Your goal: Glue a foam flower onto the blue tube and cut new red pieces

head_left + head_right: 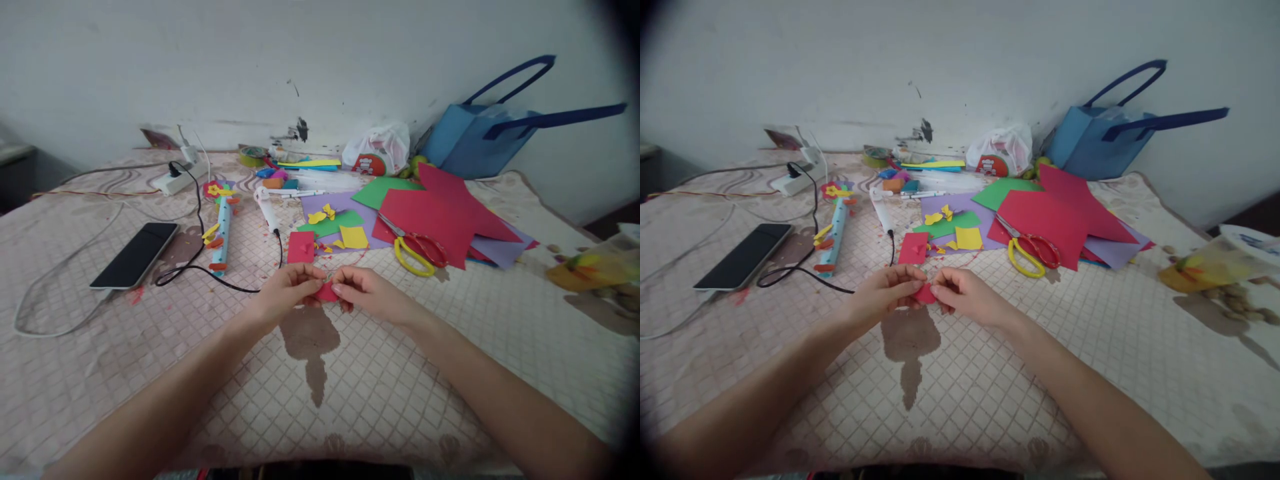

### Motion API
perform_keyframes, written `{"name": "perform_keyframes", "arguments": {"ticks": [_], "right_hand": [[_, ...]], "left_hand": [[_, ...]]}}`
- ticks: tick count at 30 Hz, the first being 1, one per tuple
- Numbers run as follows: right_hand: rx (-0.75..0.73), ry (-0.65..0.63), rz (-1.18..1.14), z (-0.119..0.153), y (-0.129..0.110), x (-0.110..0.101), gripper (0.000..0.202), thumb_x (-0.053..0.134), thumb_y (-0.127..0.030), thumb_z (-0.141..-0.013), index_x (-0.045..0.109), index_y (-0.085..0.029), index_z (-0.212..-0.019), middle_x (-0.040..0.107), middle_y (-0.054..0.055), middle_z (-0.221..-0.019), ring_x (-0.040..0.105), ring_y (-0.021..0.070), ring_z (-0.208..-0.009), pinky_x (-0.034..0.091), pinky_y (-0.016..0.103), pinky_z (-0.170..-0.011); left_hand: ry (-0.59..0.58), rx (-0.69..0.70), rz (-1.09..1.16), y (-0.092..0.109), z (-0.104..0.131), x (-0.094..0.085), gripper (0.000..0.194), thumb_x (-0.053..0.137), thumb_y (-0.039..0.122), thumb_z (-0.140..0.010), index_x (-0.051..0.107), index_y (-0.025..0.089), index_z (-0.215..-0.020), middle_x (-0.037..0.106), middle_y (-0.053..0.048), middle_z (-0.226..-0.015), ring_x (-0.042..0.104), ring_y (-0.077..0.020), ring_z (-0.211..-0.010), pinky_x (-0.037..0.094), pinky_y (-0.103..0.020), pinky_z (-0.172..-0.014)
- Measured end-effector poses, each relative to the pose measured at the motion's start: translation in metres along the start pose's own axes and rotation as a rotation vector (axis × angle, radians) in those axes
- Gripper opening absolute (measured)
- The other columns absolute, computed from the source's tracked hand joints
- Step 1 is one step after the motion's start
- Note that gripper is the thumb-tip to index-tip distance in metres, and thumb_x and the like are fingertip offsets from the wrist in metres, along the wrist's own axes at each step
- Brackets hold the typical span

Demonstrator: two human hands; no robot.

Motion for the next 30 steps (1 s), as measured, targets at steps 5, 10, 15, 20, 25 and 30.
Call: {"name": "perform_keyframes", "arguments": {"ticks": [5,10,15,20,25,30], "right_hand": [[0.003,-0.019,-0.007,0.000,-0.001,0.002,0.019,0.050,-0.035,-0.086,0.050,-0.018,-0.077,0.049,-0.004,-0.061,0.046,0.0083,-0.053,0.037,0.023,-0.050],[0.056,0.001,-0.138,0.000,-0.002,0.005,0.027,0.051,-0.043,-0.085,0.050,-0.018,-0.075,0.051,-0.003,-0.061,0.049,0.0086,-0.053,0.042,0.024,-0.052],[0.098,0.028,-0.328,0.001,0.002,0.006,0.021,0.057,-0.038,-0.083,0.050,-0.018,-0.080,0.057,-0.002,-0.067,0.054,0.0088,-0.056,0.043,0.023,-0.052],[0.122,0.010,-0.447,0.001,0.008,0.006,0.015,0.062,-0.027,-0.079,0.052,-0.018,-0.086,0.057,-0.003,-0.070,0.055,0.0085,-0.057,0.042,0.023,-0.054],[0.152,0.014,-0.520,0.002,0.009,0.008,0.014,0.061,-0.023,-0.078,0.054,-0.018,-0.089,0.058,-0.002,-0.070,0.055,0.0088,-0.059,0.042,0.023,-0.055],[0.173,0.018,-0.545,0.002,0.007,0.011,0.011,0.061,-0.021,-0.077,0.055,-0.017,-0.085,0.059,-0.001,-0.070,0.054,0.0080,-0.058,0.041,0.022,-0.055]], "left_hand": [[-0.032,0.001,-0.047,-0.001,0.000,0.002,0.024,0.071,0.028,-0.068,0.059,0.013,-0.082,0.062,-0.001,-0.069,0.057,-0.0090,-0.059,0.046,-0.024,-0.060],[0.038,-0.015,0.020,-0.006,-0.001,0.000,0.024,0.072,0.024,-0.066,0.057,0.014,-0.082,0.064,-0.002,-0.070,0.058,-0.0098,-0.059,0.045,-0.024,-0.058],[0.043,-0.050,0.135,-0.008,0.000,0.000,0.025,0.071,0.022,-0.068,0.056,0.014,-0.085,0.064,-0.001,-0.069,0.058,-0.0086,-0.057,0.046,-0.023,-0.058],[0.039,-0.052,0.160,-0.007,0.000,0.000,0.024,0.071,0.022,-0.068,0.056,0.013,-0.084,0.064,-0.002,-0.069,0.058,-0.0081,-0.057,0.045,-0.022,-0.058],[0.055,0.017,0.073,-0.004,0.000,0.000,0.023,0.070,0.025,-0.069,0.057,0.013,-0.084,0.064,-0.001,-0.069,0.058,-0.0086,-0.059,0.045,-0.023,-0.059],[0.092,0.111,-0.043,0.001,0.003,0.001,0.020,0.067,0.024,-0.072,0.056,0.013,-0.084,0.065,-0.002,-0.070,0.060,-0.0104,-0.062,0.046,-0.024,-0.062]]}}
Point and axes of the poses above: each hand's wrist, its own z-axis away from the middle knuckle, its own x-axis out of the palm, y = z × x, the point moved 4 cm from there along -z, towards the middle knuckle
